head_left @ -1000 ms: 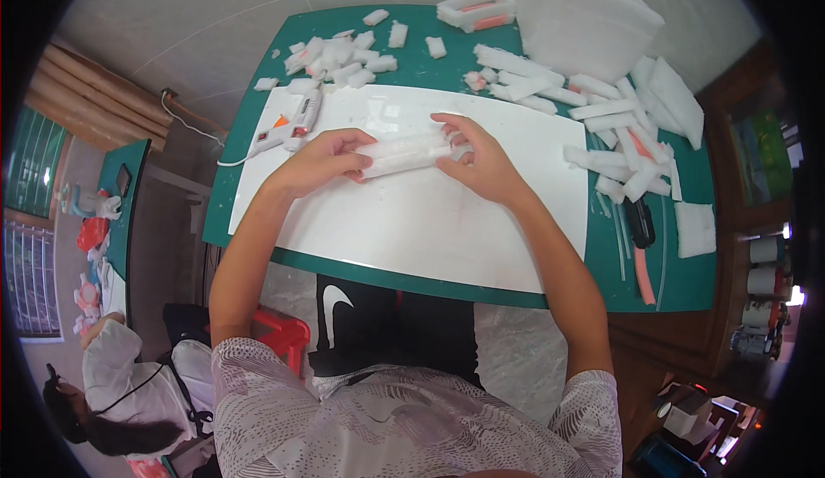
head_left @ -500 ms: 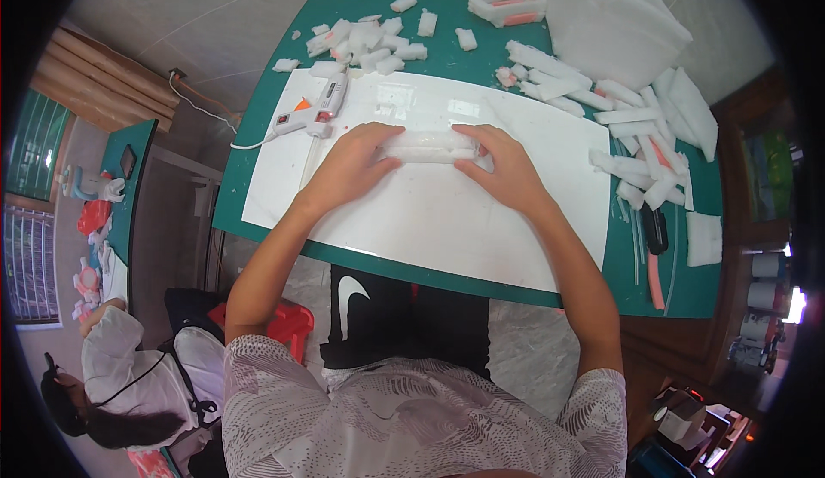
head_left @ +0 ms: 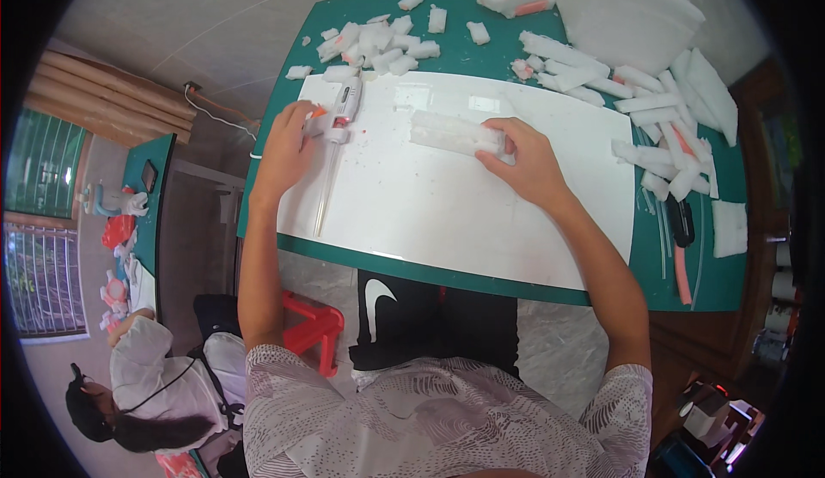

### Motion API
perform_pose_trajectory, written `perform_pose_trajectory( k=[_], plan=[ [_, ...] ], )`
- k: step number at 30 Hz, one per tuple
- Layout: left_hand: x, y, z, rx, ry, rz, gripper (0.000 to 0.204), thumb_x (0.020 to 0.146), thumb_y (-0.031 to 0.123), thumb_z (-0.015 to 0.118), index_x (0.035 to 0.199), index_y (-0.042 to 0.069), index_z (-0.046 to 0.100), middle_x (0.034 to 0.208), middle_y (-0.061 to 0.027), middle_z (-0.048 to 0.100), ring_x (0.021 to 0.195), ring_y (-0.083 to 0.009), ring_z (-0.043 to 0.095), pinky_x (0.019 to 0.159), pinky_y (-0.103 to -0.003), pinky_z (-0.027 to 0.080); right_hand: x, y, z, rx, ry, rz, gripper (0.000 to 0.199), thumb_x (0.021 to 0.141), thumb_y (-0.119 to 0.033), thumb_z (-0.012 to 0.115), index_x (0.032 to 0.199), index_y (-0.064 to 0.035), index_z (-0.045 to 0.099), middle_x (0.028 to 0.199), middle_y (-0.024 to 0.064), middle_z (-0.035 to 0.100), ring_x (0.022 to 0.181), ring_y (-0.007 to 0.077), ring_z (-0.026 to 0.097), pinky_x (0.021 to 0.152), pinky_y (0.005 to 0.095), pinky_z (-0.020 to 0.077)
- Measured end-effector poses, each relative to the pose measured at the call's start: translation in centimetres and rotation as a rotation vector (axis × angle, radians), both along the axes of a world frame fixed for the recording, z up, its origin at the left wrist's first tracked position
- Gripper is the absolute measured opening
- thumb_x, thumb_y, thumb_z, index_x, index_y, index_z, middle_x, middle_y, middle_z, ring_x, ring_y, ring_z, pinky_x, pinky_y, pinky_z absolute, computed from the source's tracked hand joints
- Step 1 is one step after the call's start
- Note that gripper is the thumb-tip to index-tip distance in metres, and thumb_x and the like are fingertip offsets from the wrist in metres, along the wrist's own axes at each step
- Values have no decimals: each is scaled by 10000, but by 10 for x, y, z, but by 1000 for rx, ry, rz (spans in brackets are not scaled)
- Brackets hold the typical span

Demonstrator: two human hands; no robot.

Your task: The person fits foam pieces together by hand and attaches them using a hot glue gun to build a foam structure.

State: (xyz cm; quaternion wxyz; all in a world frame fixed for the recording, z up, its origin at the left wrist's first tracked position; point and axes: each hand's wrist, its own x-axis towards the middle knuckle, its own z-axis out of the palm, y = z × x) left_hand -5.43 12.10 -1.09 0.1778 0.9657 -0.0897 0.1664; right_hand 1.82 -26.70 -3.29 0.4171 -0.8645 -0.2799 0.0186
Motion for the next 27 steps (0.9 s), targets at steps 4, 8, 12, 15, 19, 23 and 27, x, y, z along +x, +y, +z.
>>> perform_pose_trajectory(
  k=[4,8,12,15,19,23,27],
  plan=[
    [4,2,-14,-43,135,1,530,808,-85,547,1324,36,545,1351,-182,538,1255,-374,524,1074,-402,412,2,-3,-5,20,-8,-22,420,841,-251,772,1178,-24,663,1046,107,676,759,200,555,718,305,493],
    [7,-2,-15,-68,97,-18,532,785,-80,538,1307,19,545,1325,-196,550,1215,-377,535,1042,-412,424,1,-5,-4,29,-23,-20,411,835,-242,778,1155,-17,655,1004,113,662,756,199,552,705,307,485],
    [6,-3,-12,-104,-22,-19,413,792,-79,538,1189,6,616,1225,-184,609,1125,-369,590,958,-401,480,1,-5,-5,39,10,-31,402,826,-234,788,1121,-12,629,983,122,647,769,211,556,712,313,489],
    [8,-6,-7,-126,-145,29,317,804,-79,539,1090,0,652,1124,-170,652,1051,-359,626,895,-400,504,3,-3,-7,67,8,-27,399,822,-230,792,1107,-12,618,978,126,637,781,218,563,718,326,495],
    [35,-28,5,-188,-126,21,246,820,-76,544,1022,2,661,1055,-160,670,989,-350,641,856,-404,502,4,-9,-4,53,12,-29,391,831,-206,779,1120,-19,594,1002,124,623,791,221,568,732,331,499],
    [80,-57,21,-112,-146,-133,230,822,-55,563,1021,7,661,1051,-161,661,990,-352,629,854,-407,498,4,-6,-8,87,-37,-42,406,807,-106,763,1134,-50,530,1127,123,573,899,277,585,795,340,500],
    [136,-86,20,-7,-114,-287,238,839,-30,562,1047,24,664,1099,-154,654,1055,-353,605,916,-403,473,6,-10,-19,84,-157,1,450,778,-78,785,1136,-91,513,1202,117,538,1068,326,580,875,370,499]
  ],
)
